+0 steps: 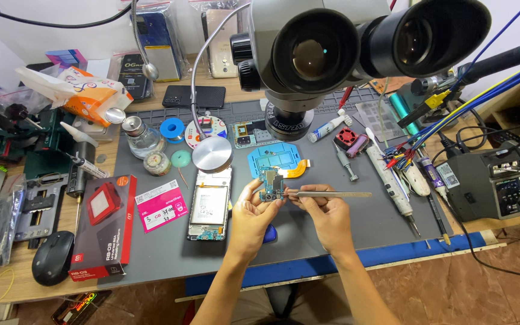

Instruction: The person connects a small circuit board to a hard drive, then uses tweezers to manipulate components on the circuit board. They also connect a multi-colored wire harness to the board.

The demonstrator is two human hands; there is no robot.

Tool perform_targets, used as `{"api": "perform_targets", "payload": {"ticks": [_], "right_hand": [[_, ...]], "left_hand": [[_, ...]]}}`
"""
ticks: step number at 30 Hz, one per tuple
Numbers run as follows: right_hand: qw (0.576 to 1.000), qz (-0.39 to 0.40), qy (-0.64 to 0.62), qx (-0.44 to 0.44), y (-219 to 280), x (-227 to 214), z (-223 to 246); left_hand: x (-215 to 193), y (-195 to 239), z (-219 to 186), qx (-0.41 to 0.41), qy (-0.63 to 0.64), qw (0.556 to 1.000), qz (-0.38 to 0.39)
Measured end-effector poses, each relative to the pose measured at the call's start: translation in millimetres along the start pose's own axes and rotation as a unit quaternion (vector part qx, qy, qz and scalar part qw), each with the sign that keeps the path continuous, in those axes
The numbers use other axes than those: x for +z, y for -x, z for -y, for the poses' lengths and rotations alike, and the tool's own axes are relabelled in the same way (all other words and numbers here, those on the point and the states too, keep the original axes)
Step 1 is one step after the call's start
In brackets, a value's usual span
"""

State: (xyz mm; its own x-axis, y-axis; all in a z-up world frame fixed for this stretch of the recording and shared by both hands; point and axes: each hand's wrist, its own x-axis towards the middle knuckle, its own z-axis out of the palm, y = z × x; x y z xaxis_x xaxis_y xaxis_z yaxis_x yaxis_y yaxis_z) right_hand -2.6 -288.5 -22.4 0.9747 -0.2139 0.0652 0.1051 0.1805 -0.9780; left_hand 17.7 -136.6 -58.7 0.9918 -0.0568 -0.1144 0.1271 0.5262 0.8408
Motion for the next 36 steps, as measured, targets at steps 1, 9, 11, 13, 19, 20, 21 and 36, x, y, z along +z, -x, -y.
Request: {"api": "perform_targets", "payload": {"ticks": [1,9,11,13,19,20,21,36], "right_hand": [[1.0,0.001,0.006,0.006,-0.1,0.4,1.6],[1.0,-0.001,0.007,0.018,1.1,5.0,7.7],[1.0,0.001,0.019,0.018,2.1,6.5,10.3],[1.0,0.002,0.02,0.02,0.3,5.8,10.1],[0.999,-0.007,-0.005,0.033,-4.2,-1.7,1.3],[0.999,-0.009,-0.007,0.039,-4.6,-4.2,-0.6],[0.999,-0.01,-0.007,0.039,-3.5,-2.0,1.5],[1.0,0.007,-0.01,0.02,0.1,3.8,3.3]], "left_hand": [[0.4,0.9,-1.5,0.001,-0.001,1.0,0.0],[4.3,3.1,-9.3,0.01,-0.005,1.0,0.004],[1.0,1.9,-4.5,0.012,0.004,1.0,0.002],[2.6,2.6,-7.1,0.01,0.006,1.0,0.003],[0.6,1.5,-5.3,0.006,0.007,1.0,0.011],[-0.8,1.2,-3.3,0.004,0.006,1.0,0.012],[-1.3,1.2,-2.3,0.004,0.006,1.0,0.012],[5.0,4.4,-13.0,0.013,0.005,1.0,-0.001]]}}
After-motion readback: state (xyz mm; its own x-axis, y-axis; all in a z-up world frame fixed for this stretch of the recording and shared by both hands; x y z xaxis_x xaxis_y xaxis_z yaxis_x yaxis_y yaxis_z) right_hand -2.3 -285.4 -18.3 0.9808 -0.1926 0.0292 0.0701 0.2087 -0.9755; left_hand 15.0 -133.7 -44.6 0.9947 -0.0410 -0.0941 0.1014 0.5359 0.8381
